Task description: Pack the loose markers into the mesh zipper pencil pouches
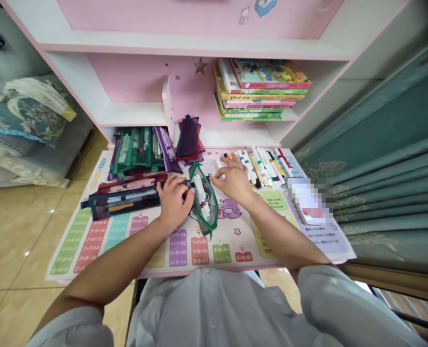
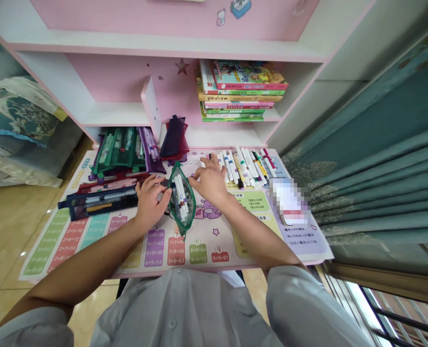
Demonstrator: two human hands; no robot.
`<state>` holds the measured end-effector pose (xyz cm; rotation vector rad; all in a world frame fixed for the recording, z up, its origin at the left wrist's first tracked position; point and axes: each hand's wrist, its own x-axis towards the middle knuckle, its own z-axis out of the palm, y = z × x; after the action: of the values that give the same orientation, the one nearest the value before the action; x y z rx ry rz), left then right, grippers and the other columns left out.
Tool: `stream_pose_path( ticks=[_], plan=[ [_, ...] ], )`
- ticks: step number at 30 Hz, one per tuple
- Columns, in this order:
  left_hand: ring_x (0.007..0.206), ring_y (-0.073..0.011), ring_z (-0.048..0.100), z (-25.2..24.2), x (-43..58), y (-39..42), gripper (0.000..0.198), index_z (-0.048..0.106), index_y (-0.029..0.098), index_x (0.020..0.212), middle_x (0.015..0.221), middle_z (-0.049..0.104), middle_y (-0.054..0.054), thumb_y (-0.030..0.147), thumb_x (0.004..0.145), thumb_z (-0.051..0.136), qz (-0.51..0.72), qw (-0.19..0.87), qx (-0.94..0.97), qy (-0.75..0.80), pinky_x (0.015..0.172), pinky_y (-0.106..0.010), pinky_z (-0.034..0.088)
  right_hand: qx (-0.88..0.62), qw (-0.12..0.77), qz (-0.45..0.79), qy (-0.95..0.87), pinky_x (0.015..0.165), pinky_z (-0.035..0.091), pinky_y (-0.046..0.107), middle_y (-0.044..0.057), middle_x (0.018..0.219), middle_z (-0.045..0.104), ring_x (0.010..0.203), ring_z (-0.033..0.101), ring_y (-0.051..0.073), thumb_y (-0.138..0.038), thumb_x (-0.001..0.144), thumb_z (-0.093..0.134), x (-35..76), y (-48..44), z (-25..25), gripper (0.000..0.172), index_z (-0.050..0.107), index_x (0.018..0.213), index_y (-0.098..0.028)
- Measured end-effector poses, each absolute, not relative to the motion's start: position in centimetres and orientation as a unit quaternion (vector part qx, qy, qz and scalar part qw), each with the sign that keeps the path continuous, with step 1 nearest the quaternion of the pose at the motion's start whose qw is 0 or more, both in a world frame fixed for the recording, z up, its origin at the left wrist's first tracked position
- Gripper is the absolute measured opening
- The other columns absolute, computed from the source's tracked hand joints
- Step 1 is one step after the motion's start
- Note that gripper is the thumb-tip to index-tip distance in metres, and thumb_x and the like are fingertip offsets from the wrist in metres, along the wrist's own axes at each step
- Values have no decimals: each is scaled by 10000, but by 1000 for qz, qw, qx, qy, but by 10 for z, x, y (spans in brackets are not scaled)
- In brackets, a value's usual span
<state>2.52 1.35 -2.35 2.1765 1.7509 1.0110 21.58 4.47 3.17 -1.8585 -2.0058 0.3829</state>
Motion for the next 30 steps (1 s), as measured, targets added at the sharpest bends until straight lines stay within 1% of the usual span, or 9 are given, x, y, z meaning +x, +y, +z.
stream_pose_path(
  ticks=[3,5,8,12,18,20,24,27,30],
  plan=[
    [1310,-316,497,-23,25,13,246,608,215,697,1181,694,-59,328,904,539,332,86,730,591,1109,-652,230,-689,177,124,-691,1108,275,691,103,1504,483,1486,252,362,-276,823,638,225,57,25,126,735,801,-199],
    [1325,-328,482,-22,24,13,234,626,217,716,1199,685,-66,316,906,531,324,82,734,591,1105,-665,232,-687,172,116,-697,1105,295,687,101,1502,483,1484,255,366,-235,833,608,229,63,20,139,740,858,-200],
    [1372,-355,432,-18,20,13,210,661,219,765,1254,657,-82,264,901,507,297,68,749,588,1095,-695,232,-666,163,97,-721,1114,303,682,110,1497,483,1490,240,376,-181,841,570,230,66,11,230,735,1000,-199],
    [1418,-386,362,-10,13,15,250,690,206,813,1348,603,-98,189,897,454,230,61,781,577,1072,-742,235,-630,166,74,-756,1122,320,669,116,1498,481,1495,224,394,-142,847,548,226,65,5,375,680,1191,-209],
    [1423,-390,353,-6,6,16,274,714,226,926,1373,584,-107,147,887,453,166,68,814,552,1041,-782,261,-565,170,61,-805,1146,292,675,126,1517,448,1493,210,419,-114,842,559,226,64,5,541,562,1370,-236],
    [1424,-390,352,-4,4,17,278,722,240,933,1377,583,-102,147,886,464,155,74,824,540,1051,-788,246,-539,168,67,-823,1141,275,698,118,1521,442,1495,191,434,-115,834,579,228,64,6,505,608,1318,-254],
    [1417,-389,362,4,-2,18,287,733,258,947,1365,595,-94,150,896,472,125,82,836,528,1045,-797,234,-475,186,94,-855,1148,285,688,89,1455,524,1486,239,423,-122,811,622,236,65,5,284,746,1036,-244],
    [1402,-379,383,10,-8,20,262,743,278,938,1335,617,-83,190,904,498,114,82,838,527,1044,-798,221,-439,214,126,-864,1153,321,652,83,1409,570,1479,280,396,-153,789,682,246,66,2,152,767,887,-232],
    [1388,-384,399,16,-11,19,234,754,283,899,1316,630,-83,235,900,525,113,80,840,524,1045,-807,194,-412,233,158,-867,1160,332,635,51,1391,592,1478,306,355,-190,774,726,258,64,-1,87,766,818,-254]
  ],
)
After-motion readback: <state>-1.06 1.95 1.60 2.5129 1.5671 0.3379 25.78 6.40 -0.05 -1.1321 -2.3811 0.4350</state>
